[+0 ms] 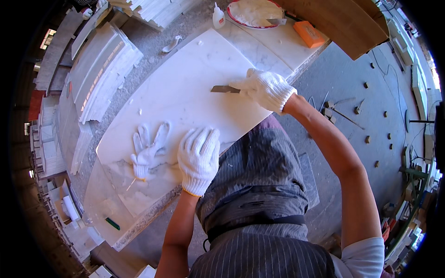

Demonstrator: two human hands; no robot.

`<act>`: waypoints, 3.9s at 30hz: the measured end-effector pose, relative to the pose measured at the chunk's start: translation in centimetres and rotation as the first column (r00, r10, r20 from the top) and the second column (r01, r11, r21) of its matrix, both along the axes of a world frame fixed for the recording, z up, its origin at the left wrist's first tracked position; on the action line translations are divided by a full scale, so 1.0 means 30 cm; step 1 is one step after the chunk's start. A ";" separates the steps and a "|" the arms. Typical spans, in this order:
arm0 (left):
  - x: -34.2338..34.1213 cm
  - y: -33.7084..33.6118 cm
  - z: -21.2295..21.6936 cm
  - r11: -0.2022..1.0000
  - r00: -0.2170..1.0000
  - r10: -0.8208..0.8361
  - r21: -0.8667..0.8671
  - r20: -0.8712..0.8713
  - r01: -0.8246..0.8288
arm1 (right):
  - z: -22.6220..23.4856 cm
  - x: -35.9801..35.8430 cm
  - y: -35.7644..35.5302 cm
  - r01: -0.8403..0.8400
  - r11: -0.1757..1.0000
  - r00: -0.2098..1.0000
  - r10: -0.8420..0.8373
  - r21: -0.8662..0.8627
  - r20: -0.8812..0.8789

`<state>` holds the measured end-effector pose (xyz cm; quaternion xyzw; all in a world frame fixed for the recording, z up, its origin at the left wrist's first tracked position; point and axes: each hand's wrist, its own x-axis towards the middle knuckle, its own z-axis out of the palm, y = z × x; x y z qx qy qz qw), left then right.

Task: The person applies adhesive from a bottle onto a white rectangular panel and spreads it evenly using a metal trowel. The person repeatedly applies adhesive and smooths the surface across the panel.

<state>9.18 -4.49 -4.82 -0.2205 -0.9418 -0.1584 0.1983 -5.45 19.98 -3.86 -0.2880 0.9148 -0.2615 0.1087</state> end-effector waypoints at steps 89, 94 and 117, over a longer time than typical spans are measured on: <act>-0.310 0.173 -0.052 0.993 0.993 -0.114 -0.045 -0.025 0.113 | -0.017 0.627 0.161 0.709 0.428 0.560 0.143 -0.561 0.816; -0.306 0.155 -0.024 0.992 0.994 -0.112 -0.060 -0.003 0.111 | -0.001 0.566 0.079 0.612 0.470 0.642 0.175 -0.636 0.746; -0.254 0.165 -0.027 0.985 0.993 -0.104 -0.135 0.048 0.110 | 0.064 0.595 -0.060 0.601 0.405 0.626 0.297 -0.689 0.721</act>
